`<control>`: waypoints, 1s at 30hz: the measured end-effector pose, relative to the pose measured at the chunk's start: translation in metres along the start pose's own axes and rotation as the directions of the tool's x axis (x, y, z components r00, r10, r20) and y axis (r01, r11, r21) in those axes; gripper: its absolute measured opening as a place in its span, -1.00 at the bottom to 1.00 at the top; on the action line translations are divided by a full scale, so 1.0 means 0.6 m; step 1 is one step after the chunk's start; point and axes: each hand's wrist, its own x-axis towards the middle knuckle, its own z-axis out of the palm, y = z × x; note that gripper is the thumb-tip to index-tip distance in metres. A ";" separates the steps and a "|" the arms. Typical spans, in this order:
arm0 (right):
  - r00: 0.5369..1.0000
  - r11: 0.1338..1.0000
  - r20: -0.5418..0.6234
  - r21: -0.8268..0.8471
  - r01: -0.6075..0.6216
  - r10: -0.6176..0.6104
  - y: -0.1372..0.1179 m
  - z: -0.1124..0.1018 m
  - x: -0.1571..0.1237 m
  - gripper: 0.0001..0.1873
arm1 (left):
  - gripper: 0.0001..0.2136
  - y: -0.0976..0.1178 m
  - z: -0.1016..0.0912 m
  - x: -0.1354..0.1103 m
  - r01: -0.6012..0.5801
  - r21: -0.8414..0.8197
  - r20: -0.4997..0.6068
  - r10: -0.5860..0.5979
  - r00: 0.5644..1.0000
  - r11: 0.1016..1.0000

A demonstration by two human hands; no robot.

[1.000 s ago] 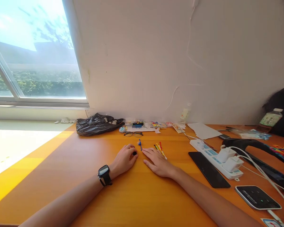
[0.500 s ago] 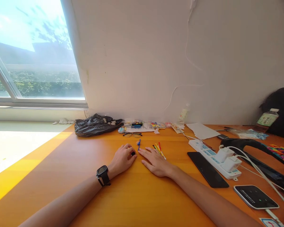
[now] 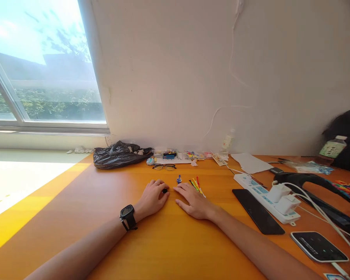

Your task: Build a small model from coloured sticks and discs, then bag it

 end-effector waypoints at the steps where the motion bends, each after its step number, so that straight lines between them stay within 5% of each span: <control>1: 1.000 1.000 -0.019 -0.013 -0.016 0.016 0.000 0.000 -0.001 -0.55 | -0.83 -0.001 0.000 0.000 0.001 0.002 0.001 -0.001 1.000 1.000; 18: 0.983 0.981 -0.062 -0.079 -0.177 0.173 0.008 0.015 -0.014 -0.50 | -0.87 -0.002 0.002 -0.001 0.001 0.005 -0.014 -0.001 1.000 1.000; 30: 0.969 0.969 -0.135 -0.104 -0.224 0.209 0.011 0.020 -0.016 -0.66 | -0.85 -0.003 0.002 -0.002 0.002 0.005 -0.018 -0.002 1.000 1.000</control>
